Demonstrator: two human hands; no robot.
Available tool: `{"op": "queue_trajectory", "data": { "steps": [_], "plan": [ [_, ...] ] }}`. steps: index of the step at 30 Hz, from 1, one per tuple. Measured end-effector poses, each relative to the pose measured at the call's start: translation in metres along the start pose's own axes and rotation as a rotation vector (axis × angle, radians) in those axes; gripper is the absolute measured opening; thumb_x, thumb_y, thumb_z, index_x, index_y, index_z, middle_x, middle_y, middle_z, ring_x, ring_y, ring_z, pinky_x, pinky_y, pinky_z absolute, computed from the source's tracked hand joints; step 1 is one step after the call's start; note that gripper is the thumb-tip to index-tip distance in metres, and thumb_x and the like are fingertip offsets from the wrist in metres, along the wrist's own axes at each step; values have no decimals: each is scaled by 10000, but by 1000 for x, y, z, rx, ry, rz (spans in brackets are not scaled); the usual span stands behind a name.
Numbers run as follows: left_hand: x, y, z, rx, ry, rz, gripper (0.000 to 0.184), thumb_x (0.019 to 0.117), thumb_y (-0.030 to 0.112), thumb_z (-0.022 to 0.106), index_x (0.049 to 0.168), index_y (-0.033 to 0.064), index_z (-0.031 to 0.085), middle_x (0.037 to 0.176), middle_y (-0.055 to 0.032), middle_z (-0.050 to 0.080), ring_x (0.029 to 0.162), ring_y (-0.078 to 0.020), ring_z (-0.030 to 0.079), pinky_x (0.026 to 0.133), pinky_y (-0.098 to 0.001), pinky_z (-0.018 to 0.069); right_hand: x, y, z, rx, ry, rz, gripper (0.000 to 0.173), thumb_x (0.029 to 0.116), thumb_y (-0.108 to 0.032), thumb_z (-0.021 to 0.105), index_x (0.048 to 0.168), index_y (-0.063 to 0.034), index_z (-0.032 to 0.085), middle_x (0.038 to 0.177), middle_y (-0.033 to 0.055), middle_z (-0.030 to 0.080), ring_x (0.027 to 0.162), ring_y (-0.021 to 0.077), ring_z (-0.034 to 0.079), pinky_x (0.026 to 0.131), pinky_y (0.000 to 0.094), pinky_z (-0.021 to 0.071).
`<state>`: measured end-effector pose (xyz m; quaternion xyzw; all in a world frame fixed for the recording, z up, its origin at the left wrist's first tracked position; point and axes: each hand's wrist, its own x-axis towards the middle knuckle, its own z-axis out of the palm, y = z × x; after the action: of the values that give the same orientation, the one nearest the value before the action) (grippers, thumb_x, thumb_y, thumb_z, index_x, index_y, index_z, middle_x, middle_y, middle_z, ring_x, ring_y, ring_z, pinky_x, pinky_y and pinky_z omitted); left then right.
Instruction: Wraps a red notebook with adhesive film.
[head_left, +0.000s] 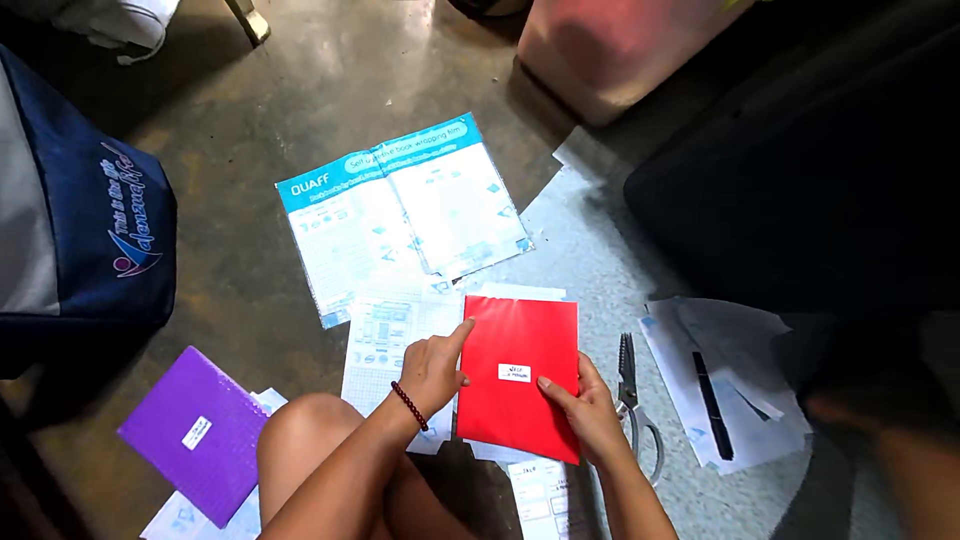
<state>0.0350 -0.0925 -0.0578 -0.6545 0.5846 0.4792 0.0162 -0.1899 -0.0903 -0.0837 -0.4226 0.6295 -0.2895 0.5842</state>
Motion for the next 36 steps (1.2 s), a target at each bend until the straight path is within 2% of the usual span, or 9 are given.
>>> {"op": "queue_trajectory", "data": {
  "steps": [7,12,20,23,26,28,31,33,36],
  "plan": [
    [2,0,-1,10,1,-3,851,885,122,774,1612,218,343,1163,-199,708,1053,-395,675,925,-576,495,1,0,1,-24,14,14,511,890,110,598,1377,16,474,1081,75,702,857,43,718,732,209,612],
    [2,0,-3,26,1,-50,970,873,194,803,1650,250,225,1138,-207,705,1056,-401,669,934,-582,489,2,0,0,-30,3,1,519,887,122,597,1380,22,468,1083,81,699,857,46,717,732,211,610],
    [4,-1,-3,55,33,-45,992,824,214,837,1638,267,272,1197,-210,697,1101,-405,658,947,-600,479,3,0,-1,-87,-2,8,503,894,111,624,1369,36,479,1112,124,675,892,74,705,761,237,601],
    [-1,-11,5,-41,88,-22,946,841,227,830,1625,212,303,1105,-220,701,1023,-401,669,926,-598,493,5,1,-2,-154,8,3,515,881,83,673,1365,26,503,1123,151,684,915,126,712,786,293,604],
    [-14,-19,11,-145,216,-51,691,895,188,766,1508,77,466,1076,-203,692,986,-357,667,934,-543,507,6,2,-5,-261,28,-9,540,872,26,732,1367,29,514,1136,188,687,965,205,708,849,383,587],
    [-21,-23,14,-143,339,-77,500,929,171,716,1384,14,580,1174,-208,662,1100,-346,638,997,-497,493,4,2,-5,-325,49,-26,546,871,-8,758,1359,42,520,1130,211,693,990,252,706,884,429,569],
    [-23,-27,18,-98,470,-148,460,900,253,763,1272,5,652,1298,-233,587,1258,-385,542,1052,-477,455,3,2,-3,-432,77,-50,545,883,-73,775,1356,55,535,1169,242,681,1085,325,679,966,503,521],
    [-23,-25,22,-56,493,-186,567,841,329,822,1291,32,646,1373,-243,533,1309,-405,488,1063,-479,444,2,1,0,-508,100,-55,547,885,-115,784,1350,53,551,1211,255,667,1149,367,654,1007,544,491],
    [-23,-16,31,-27,496,-229,676,802,344,849,1373,77,604,1478,-250,447,1367,-425,428,1071,-518,425,-1,-7,2,-657,109,-15,588,909,-199,773,1385,53,538,1340,279,587,1264,418,572,1057,572,447]
  ]
}}
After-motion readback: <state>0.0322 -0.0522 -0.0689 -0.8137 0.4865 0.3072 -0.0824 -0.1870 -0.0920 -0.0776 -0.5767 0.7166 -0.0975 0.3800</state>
